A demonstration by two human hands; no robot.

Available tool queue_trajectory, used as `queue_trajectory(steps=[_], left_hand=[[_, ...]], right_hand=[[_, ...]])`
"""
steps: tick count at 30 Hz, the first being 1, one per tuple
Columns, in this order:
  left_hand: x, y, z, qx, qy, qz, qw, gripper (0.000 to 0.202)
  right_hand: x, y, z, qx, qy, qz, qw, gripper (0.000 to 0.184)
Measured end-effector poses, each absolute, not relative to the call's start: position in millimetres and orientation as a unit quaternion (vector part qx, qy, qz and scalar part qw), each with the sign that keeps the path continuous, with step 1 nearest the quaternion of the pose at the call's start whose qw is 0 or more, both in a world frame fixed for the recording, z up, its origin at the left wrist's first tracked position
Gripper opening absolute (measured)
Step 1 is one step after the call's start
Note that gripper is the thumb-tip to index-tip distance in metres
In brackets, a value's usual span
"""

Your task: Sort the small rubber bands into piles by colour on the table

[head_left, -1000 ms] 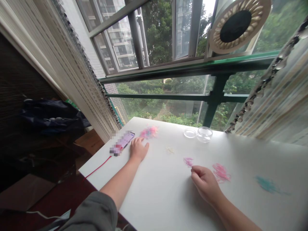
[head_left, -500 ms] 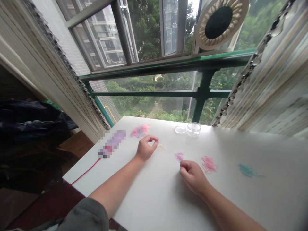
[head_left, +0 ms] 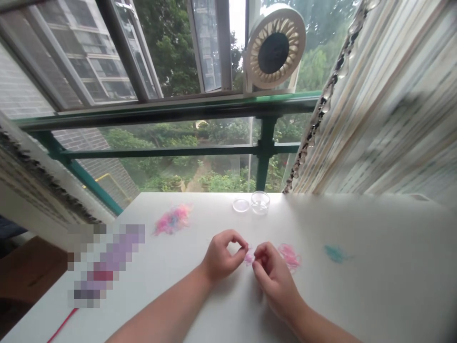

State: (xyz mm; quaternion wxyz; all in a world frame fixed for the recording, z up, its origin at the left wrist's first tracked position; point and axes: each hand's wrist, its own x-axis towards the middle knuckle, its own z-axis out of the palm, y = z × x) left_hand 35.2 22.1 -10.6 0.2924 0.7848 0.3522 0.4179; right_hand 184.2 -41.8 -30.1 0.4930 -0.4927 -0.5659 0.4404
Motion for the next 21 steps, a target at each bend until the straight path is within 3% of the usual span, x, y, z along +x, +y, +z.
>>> queue_trajectory(steps=[5, 21], left_hand=[[36.1, 21.8, -11.2, 0.792, 0.341, 0.404, 0.304, 0.006], [39.4, 15.9, -11.9, 0.824, 0.283, 0.38, 0.312, 0.011]], right_hand=[[180.1, -41.9, -30.2, -0.485, -0.543, 0.471, 0.498, 0.022], [183.1, -44.6, -27.2, -0.503, -0.526, 0.483, 0.486, 0.018]])
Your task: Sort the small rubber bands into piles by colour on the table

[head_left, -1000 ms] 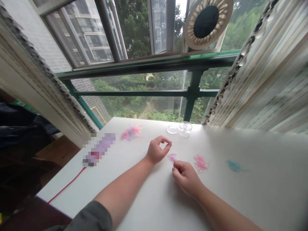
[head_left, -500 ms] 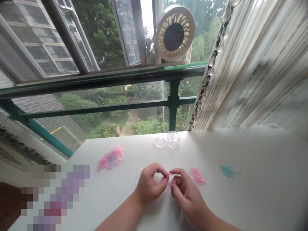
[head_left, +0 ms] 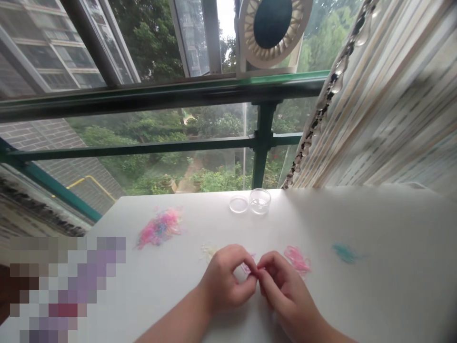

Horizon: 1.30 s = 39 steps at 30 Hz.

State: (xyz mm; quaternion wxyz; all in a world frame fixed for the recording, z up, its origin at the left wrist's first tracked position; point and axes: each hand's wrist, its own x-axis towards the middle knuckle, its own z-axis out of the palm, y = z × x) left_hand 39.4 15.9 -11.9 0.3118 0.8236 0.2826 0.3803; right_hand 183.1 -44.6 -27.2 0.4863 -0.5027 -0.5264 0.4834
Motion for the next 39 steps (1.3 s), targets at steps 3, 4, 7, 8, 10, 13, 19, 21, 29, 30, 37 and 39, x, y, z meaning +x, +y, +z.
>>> queue_trajectory(steps=[3, 4, 7, 8, 10, 13, 19, 21, 29, 30, 37, 39], left_hand=[[39.6, 14.7, -11.4, 0.827, 0.275, 0.376, 0.314, 0.011], [39.7, 14.4, -11.0, 0.827, 0.274, 0.377, 0.315, 0.011], [40.0, 13.7, -10.2, 0.823, 0.275, 0.38, 0.319, 0.01], [40.1, 13.6, -10.1, 0.822, 0.277, 0.381, 0.32, 0.01], [40.1, 13.6, -10.2, 0.821, 0.28, 0.379, 0.323, 0.01], [39.9, 13.4, -10.0, 0.819, 0.283, 0.374, 0.33, 0.01], [39.3, 11.4, -8.3, 0.818, 0.288, 0.369, 0.333, 0.009], [39.0, 11.0, -8.1, 0.818, 0.29, 0.367, 0.335, 0.008], [38.4, 10.8, -7.7, 0.807, 0.301, 0.375, 0.343, 0.007], [38.5, 11.1, -7.6, 0.806, 0.302, 0.376, 0.344, 0.007], [38.8, 12.8, -7.9, 0.792, 0.315, 0.39, 0.349, 0.004], [38.8, 12.5, -7.8, 0.79, 0.316, 0.392, 0.35, 0.004]], right_hand=[[185.2, -45.0, -27.5, -0.505, -0.532, 0.48, 0.481, 0.018], [185.7, -45.1, -27.7, -0.503, -0.534, 0.48, 0.481, 0.018], [186.8, -45.5, -27.9, -0.501, -0.535, 0.482, 0.48, 0.018], [187.0, -45.7, -27.7, -0.5, -0.536, 0.483, 0.48, 0.017], [187.2, -46.4, -27.0, -0.495, -0.536, 0.486, 0.48, 0.017], [187.1, -47.5, -25.5, -0.485, -0.535, 0.499, 0.479, 0.017], [186.0, -48.0, -23.6, -0.472, -0.532, 0.522, 0.471, 0.02], [185.5, -47.7, -23.7, -0.471, -0.533, 0.521, 0.471, 0.02], [185.8, -48.2, -24.3, -0.484, -0.548, 0.499, 0.465, 0.017], [185.8, -48.3, -24.1, -0.485, -0.551, 0.496, 0.464, 0.016], [185.6, -48.4, -21.8, -0.49, -0.566, 0.481, 0.456, 0.018], [185.7, -48.3, -21.1, -0.492, -0.565, 0.479, 0.458, 0.017]])
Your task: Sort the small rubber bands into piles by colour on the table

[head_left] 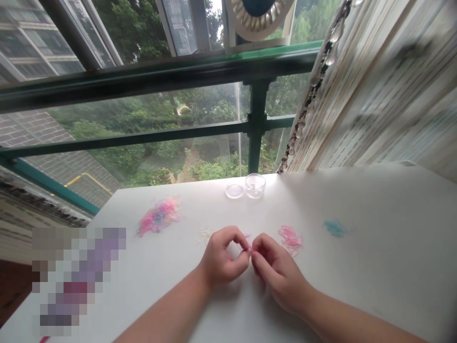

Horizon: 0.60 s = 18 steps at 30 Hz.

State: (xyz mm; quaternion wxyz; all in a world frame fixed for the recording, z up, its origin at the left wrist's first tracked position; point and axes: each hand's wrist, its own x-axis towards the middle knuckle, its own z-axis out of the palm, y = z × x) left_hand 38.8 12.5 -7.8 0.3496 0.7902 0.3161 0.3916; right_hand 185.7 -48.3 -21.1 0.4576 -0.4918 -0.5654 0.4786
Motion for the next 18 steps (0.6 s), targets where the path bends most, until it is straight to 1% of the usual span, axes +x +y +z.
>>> queue_trajectory(steps=[10, 14, 16, 18], left_hand=[[39.4, 13.9, -9.9, 0.784, 0.299, 0.415, 0.35, 0.008], [36.7, 19.6, -12.4, 0.776, 0.325, 0.431, 0.327, 0.007], [35.6, 22.4, -13.2, 0.774, 0.357, 0.433, 0.294, 0.007], [35.4, 23.9, -13.0, 0.782, 0.375, 0.42, 0.266, 0.007]], right_hand=[[186.0, -48.7, -20.1, -0.495, -0.56, 0.473, 0.467, 0.013], [186.8, -49.5, -17.5, -0.513, -0.583, 0.441, 0.451, 0.011], [188.0, -50.0, -16.1, -0.514, -0.612, 0.422, 0.428, 0.016], [189.1, -50.5, -15.1, -0.497, -0.653, 0.416, 0.392, 0.027]])
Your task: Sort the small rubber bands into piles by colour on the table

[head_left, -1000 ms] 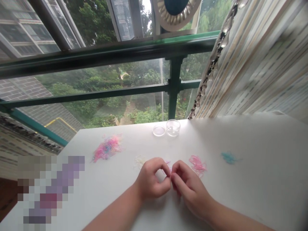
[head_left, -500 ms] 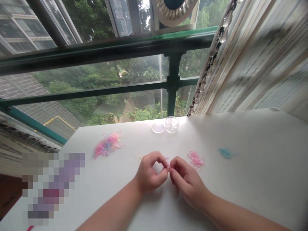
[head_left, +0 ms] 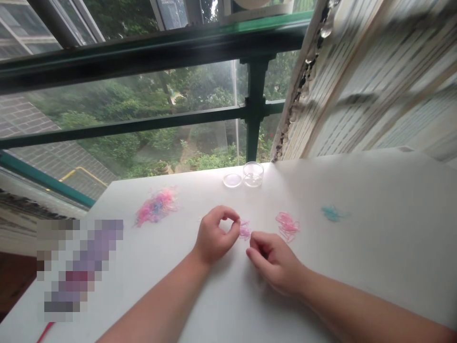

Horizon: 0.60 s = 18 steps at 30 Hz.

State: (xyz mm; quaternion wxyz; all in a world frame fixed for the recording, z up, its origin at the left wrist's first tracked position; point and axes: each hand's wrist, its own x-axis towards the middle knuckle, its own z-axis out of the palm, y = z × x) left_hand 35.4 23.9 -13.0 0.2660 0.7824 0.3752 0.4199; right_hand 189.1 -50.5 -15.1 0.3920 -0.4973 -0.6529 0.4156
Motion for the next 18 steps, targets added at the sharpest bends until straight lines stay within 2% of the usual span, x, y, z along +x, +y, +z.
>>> queue_trajectory(steps=[2, 6, 18], left_hand=[[36.1, 23.9, -12.0, 0.798, 0.375, 0.401, 0.249, 0.008], [37.9, 22.4, -9.3, 0.832, 0.354, 0.361, 0.228, 0.009], [38.4, 24.0, -11.2, 0.858, 0.372, 0.291, 0.201, 0.012]], right_hand=[[189.8, -51.4, -14.2, -0.464, -0.7, 0.416, 0.349, 0.035], [189.4, -53.5, -11.9, -0.417, -0.763, 0.403, 0.288, 0.035], [188.8, -54.0, -11.5, -0.434, -0.781, 0.376, 0.244, 0.035]])
